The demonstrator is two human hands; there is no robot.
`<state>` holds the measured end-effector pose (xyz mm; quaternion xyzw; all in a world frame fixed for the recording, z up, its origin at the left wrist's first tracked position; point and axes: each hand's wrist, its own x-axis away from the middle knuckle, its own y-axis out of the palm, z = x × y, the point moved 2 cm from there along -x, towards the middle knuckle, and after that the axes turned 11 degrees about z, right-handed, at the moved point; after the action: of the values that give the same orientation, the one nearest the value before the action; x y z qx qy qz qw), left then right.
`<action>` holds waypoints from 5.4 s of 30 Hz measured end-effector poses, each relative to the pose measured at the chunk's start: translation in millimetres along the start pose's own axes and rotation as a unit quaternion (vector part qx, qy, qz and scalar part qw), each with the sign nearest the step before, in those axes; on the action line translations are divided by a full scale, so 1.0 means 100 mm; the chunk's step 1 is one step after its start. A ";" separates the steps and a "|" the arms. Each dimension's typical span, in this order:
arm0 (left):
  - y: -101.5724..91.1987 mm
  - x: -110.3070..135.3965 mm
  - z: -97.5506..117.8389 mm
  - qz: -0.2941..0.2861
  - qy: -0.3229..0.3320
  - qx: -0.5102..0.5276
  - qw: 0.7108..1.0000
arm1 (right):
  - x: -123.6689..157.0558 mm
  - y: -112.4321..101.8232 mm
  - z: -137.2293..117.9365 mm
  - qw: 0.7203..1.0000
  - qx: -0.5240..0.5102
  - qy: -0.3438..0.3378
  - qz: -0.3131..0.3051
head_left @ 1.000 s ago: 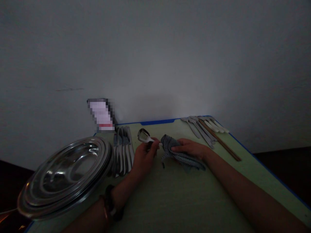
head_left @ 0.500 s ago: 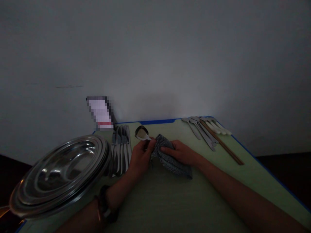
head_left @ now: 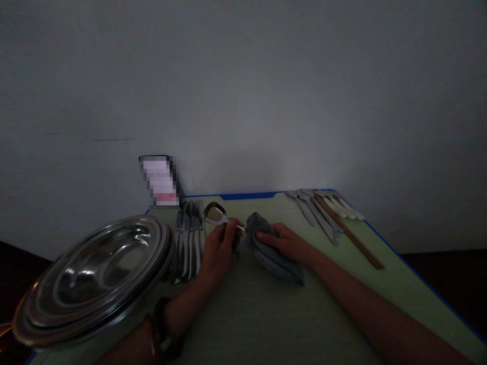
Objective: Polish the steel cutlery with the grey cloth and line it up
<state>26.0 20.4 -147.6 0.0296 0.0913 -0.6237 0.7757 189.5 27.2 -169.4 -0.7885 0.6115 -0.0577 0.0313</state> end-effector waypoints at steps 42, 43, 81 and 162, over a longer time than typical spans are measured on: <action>0.09 0.27 -0.01 -0.125 -0.001 -0.015 0.992 | -0.02 -0.18 -0.07 0.838 -0.537 0.074 0.057; 0.08 0.28 0.00 -0.137 0.010 -0.028 0.990 | -0.02 -0.18 -0.05 0.841 -0.533 0.078 0.050; 0.14 0.26 0.03 -0.246 0.093 -0.247 0.933 | -0.05 0.11 0.14 0.888 -0.371 0.049 0.268; 0.12 0.31 -0.03 -0.289 0.179 -0.368 0.865 | -0.03 -0.22 0.05 0.920 0.026 -0.102 0.377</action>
<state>43.6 -6.5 -157.1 -0.1750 0.4562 -0.7252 0.4852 211.0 35.5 -171.9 -0.5003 0.8552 0.0230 0.1335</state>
